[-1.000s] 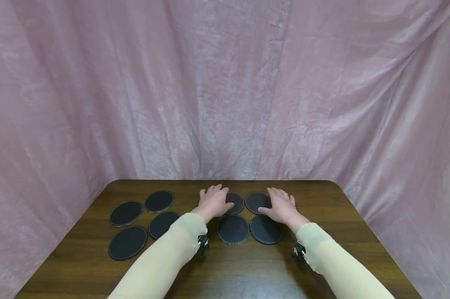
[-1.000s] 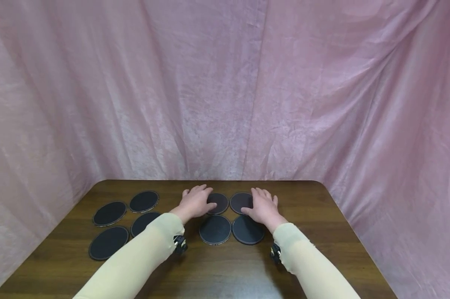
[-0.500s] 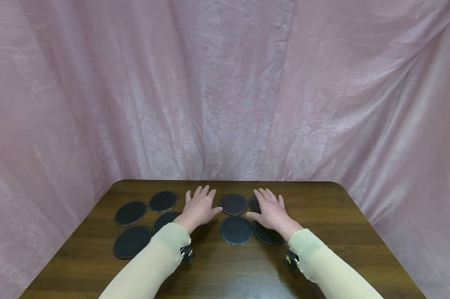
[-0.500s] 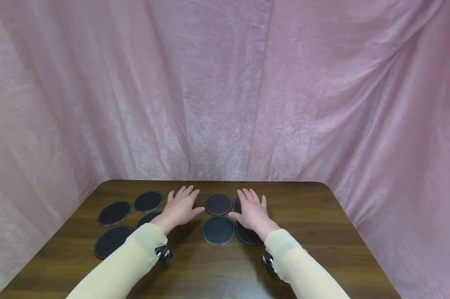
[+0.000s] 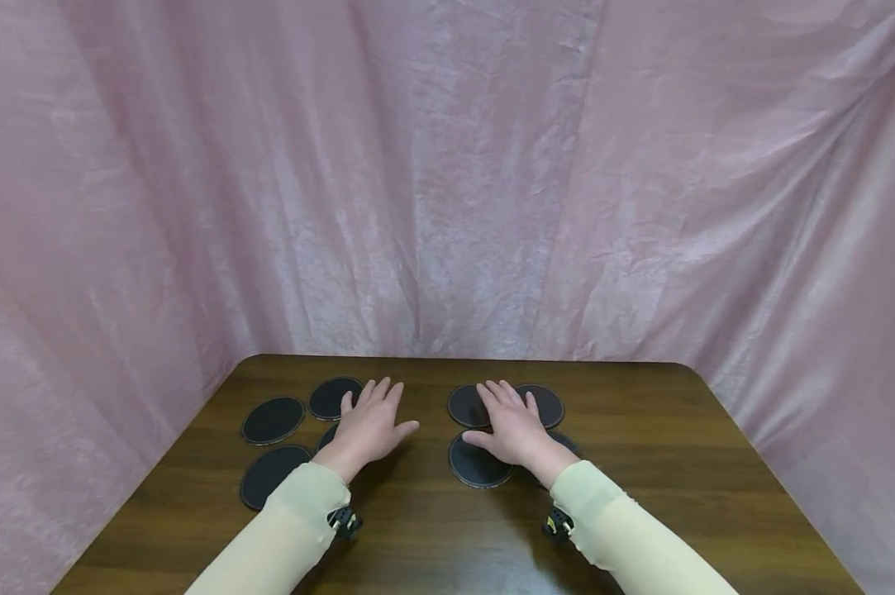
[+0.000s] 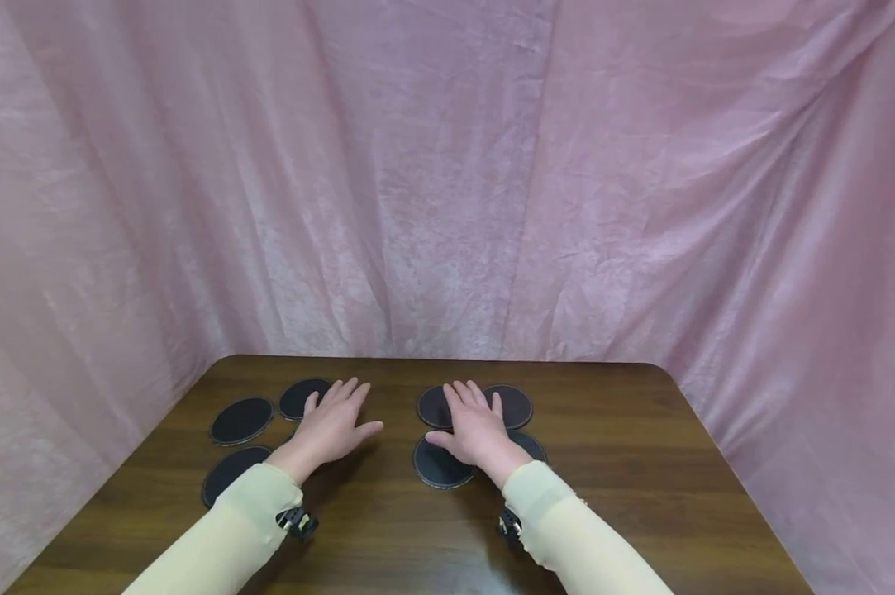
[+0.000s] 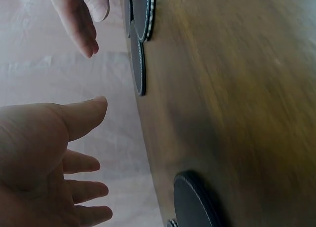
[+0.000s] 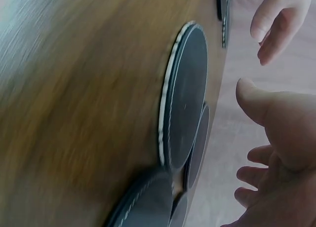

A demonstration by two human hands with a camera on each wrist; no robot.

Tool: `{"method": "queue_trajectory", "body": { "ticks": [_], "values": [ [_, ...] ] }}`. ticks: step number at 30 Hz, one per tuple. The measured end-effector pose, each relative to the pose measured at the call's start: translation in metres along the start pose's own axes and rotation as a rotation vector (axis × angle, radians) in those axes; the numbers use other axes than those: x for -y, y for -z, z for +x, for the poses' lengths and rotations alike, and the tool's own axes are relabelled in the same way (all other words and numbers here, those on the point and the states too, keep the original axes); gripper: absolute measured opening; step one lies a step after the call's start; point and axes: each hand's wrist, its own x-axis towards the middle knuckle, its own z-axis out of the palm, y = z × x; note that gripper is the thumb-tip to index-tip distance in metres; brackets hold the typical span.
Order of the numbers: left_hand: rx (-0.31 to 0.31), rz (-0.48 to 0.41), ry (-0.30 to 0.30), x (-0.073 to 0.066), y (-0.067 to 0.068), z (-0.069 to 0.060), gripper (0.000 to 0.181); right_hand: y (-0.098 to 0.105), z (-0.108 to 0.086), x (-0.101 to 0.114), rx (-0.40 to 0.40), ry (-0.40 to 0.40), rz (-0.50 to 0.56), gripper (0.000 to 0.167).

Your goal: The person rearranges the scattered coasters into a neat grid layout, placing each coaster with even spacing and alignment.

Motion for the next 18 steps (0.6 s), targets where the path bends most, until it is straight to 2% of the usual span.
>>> {"method": "queue_trajectory", "body": {
  "ticks": [13, 18],
  "values": [
    [-0.016, -0.002, 0.026, 0.021, 0.002, -0.027, 0.081, -0.014, 0.005, 0.035, 0.016, 0.061, 0.01, 0.091],
    [-0.045, -0.033, 0.062, 0.033, 0.003, -0.036, 0.079, -0.018, 0.007, 0.045, 0.032, 0.089, 0.003, 0.091]
  ]
}}
